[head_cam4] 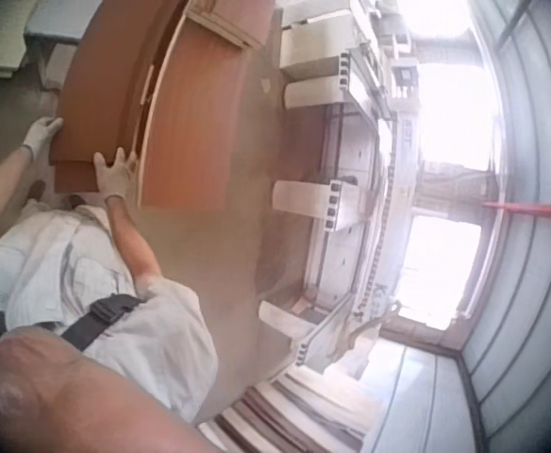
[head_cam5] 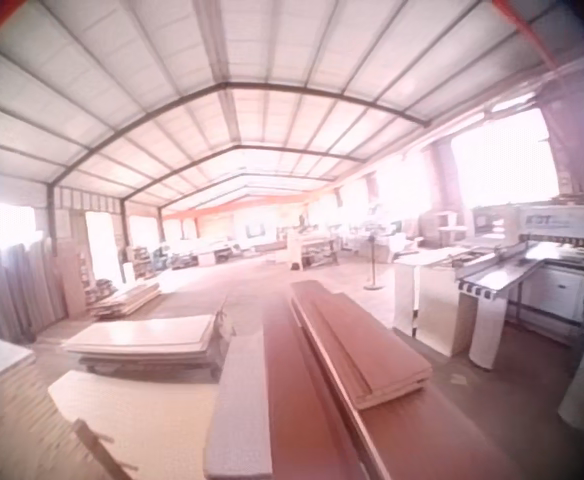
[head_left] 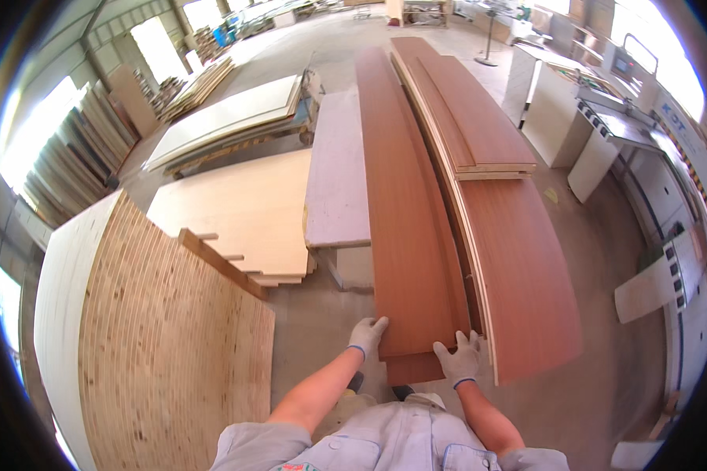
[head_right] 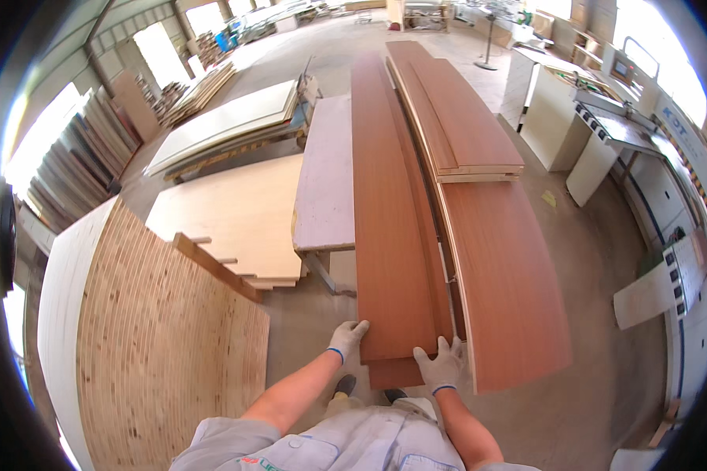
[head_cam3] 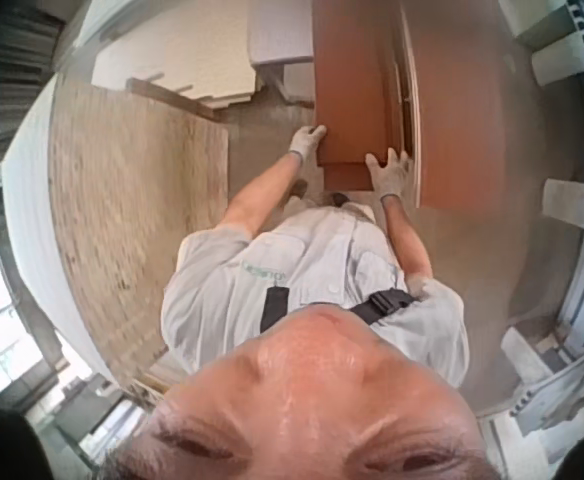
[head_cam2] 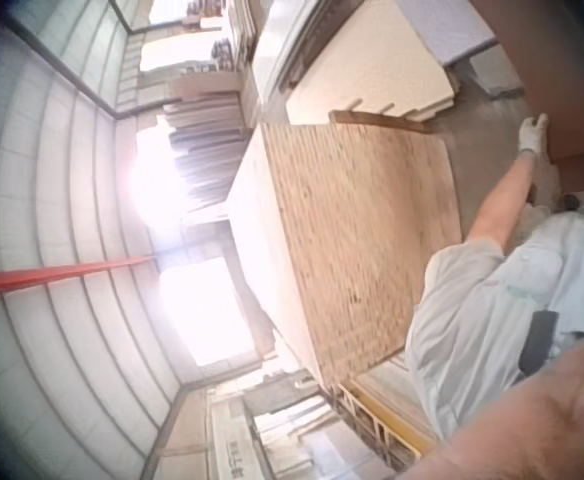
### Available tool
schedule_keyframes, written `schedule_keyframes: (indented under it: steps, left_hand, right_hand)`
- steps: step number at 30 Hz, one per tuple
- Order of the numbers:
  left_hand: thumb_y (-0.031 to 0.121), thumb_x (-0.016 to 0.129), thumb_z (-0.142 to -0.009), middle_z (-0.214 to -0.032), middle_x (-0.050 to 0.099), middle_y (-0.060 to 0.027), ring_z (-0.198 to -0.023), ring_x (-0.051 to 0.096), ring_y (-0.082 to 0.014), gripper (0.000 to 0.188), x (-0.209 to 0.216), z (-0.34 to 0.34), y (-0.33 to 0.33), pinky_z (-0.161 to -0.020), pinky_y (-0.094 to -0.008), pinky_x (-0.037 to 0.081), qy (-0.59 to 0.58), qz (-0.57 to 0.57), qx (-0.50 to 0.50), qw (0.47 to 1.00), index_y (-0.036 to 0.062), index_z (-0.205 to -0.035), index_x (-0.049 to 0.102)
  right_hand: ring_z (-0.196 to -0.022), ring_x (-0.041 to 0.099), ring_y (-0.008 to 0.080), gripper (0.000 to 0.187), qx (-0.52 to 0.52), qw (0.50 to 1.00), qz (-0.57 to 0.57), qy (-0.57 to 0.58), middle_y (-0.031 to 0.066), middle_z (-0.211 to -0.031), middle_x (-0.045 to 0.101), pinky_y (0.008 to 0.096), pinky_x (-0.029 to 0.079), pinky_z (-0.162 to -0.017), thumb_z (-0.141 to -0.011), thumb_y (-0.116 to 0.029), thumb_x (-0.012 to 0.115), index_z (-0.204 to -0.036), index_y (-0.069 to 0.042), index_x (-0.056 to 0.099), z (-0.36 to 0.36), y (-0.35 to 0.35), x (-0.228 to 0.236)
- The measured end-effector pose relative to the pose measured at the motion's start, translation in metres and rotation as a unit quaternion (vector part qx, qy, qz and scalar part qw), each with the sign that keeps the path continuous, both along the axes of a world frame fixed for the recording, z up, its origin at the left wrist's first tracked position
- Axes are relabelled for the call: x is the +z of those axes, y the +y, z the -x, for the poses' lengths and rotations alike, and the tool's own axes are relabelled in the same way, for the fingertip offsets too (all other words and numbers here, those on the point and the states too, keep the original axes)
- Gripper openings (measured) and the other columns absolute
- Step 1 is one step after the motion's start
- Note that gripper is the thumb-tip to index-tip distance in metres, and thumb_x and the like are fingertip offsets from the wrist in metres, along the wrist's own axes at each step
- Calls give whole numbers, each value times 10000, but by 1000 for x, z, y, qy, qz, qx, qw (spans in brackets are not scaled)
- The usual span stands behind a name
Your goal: The person feeds curved wooden panels into an industrial edge-banding machine, discards wood scraps into a bin, and stacks the processed panels onto a mobile cart.
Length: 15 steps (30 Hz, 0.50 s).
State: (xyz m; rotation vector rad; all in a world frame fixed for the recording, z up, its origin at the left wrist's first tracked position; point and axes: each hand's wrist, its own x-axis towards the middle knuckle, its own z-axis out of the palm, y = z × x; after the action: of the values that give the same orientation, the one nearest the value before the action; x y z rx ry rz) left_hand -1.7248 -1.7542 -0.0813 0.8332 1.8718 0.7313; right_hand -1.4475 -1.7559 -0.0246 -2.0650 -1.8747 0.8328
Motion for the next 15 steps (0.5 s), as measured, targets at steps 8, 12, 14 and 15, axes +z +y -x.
schedule_keyframes:
  steps: [8,12,14,15]
  left_hand:
    - [675,663,-974,-1073,773,-199,-994,724,-303,794,-40,108,37,-879,-426,558,-80,-48,79,993,-90,-1170,743]
    - [707,646,-962,-1145,749,-300,-1103,724,-390,860,-27,115,21,-933,-457,551,2,-39,54,998,-125,-1167,716]
    - [716,627,-966,-1157,735,-328,-1123,710,-431,881,-29,113,1,-952,-479,541,23,-52,54,997,-137,-1171,706]
    - [724,608,-970,-1168,721,-357,-1142,696,-473,902,-24,81,-2,-970,-502,530,32,-72,25,997,-149,-1176,696]
  right_hand:
    - [-1422,483,453,873,-18,998,-49,-36,282,-1533,506,525,372,-1205,-824,-616,771,-1433,-8,626,97,-59,-18]
    - [-1285,606,399,769,-184,964,-94,167,248,-1383,633,446,456,-1141,-875,-408,829,-1421,75,584,124,-83,-27]
    - [-1089,693,358,633,-440,778,46,446,143,-1238,713,396,543,-1001,-915,-340,824,-1430,-52,595,143,-105,-26]
    - [-1058,671,359,610,-376,748,6,547,100,-1229,696,464,537,-994,-961,-355,797,-1469,-126,549,121,-127,-81]
